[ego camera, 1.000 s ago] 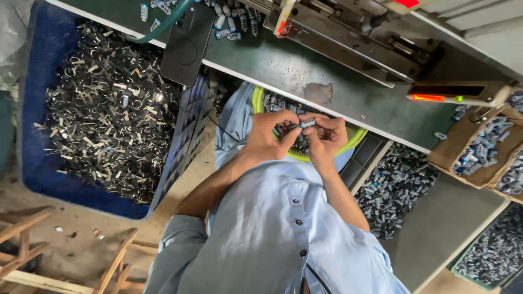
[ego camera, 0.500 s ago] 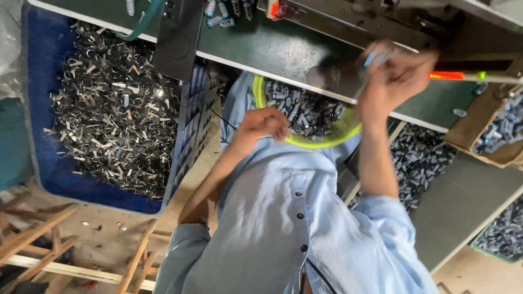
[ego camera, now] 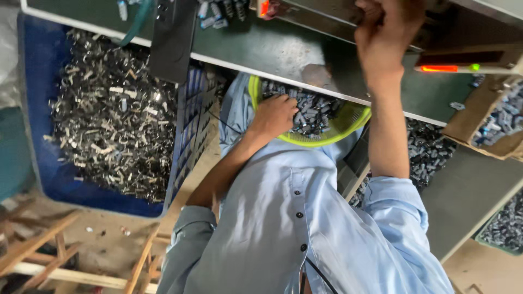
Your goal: The person repeatedly picks small cylindrical components from a green basket, attaches them to metal key rings, and places the assembled keychains into a large bin. The process is continuous and repetitive throughout the clip.
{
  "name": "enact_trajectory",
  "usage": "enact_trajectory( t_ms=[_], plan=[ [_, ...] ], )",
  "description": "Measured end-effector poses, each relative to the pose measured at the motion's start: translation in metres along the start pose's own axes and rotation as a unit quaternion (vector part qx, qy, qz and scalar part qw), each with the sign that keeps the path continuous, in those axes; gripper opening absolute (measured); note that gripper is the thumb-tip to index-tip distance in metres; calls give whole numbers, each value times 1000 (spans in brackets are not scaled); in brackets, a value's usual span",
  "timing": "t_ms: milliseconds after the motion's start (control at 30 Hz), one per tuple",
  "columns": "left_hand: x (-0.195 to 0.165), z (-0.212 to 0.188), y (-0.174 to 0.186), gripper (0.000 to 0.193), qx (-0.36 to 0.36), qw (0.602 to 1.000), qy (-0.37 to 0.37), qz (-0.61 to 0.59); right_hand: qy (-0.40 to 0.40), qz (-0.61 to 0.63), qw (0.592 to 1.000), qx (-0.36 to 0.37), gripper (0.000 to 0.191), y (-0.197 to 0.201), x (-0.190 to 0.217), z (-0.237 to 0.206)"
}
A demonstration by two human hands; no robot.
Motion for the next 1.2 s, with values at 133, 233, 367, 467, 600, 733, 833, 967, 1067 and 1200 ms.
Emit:
enact_trajectory(
  t_ms=[133,233,367,467,600,733,833,967,1067,1200],
  plan=[
    [0,21,-26,16,-24,998,-40,45,40,-48,997,-33,25,36,38,-40],
    [4,29,-39,25,-61,994,-27,81,4,104,985,-139,19,36,57,-101],
    [15,41,-58,25,62,995,10,82,-152,24,970,187,20,-9,46,-177],
    [20,49,-57,27,70,996,4,59,-231,57,952,192,9,-12,34,-218],
    [20,55,-52,30,94,995,-34,28,-276,55,948,148,16,-33,7,-235],
    [10,52,-38,34,62,994,-79,40,-253,-91,943,193,27,-88,-23,-222],
    [0,34,-25,39,61,996,-51,31,-243,-94,951,164,41,-108,-34,-207],
    [-14,-1,-9,38,97,994,49,12,-329,-88,908,244,16,-104,-34,-220],
    [-26,-12,16,42,-49,996,37,-68,-288,65,950,99,5,-75,-6,-229],
    [-36,-2,31,44,-91,984,-52,-146,-329,255,908,37,12,-58,18,-246]
  ],
)
Point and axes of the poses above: each hand's wrist, its own z-axis towards the middle knuckle, its own y-axis out of the back of the hand, x = y × z, the point moved 4 cm from there along z, towards the middle knuckle, and after that the axes turned 1 degree about x, right-handed, at the moved point
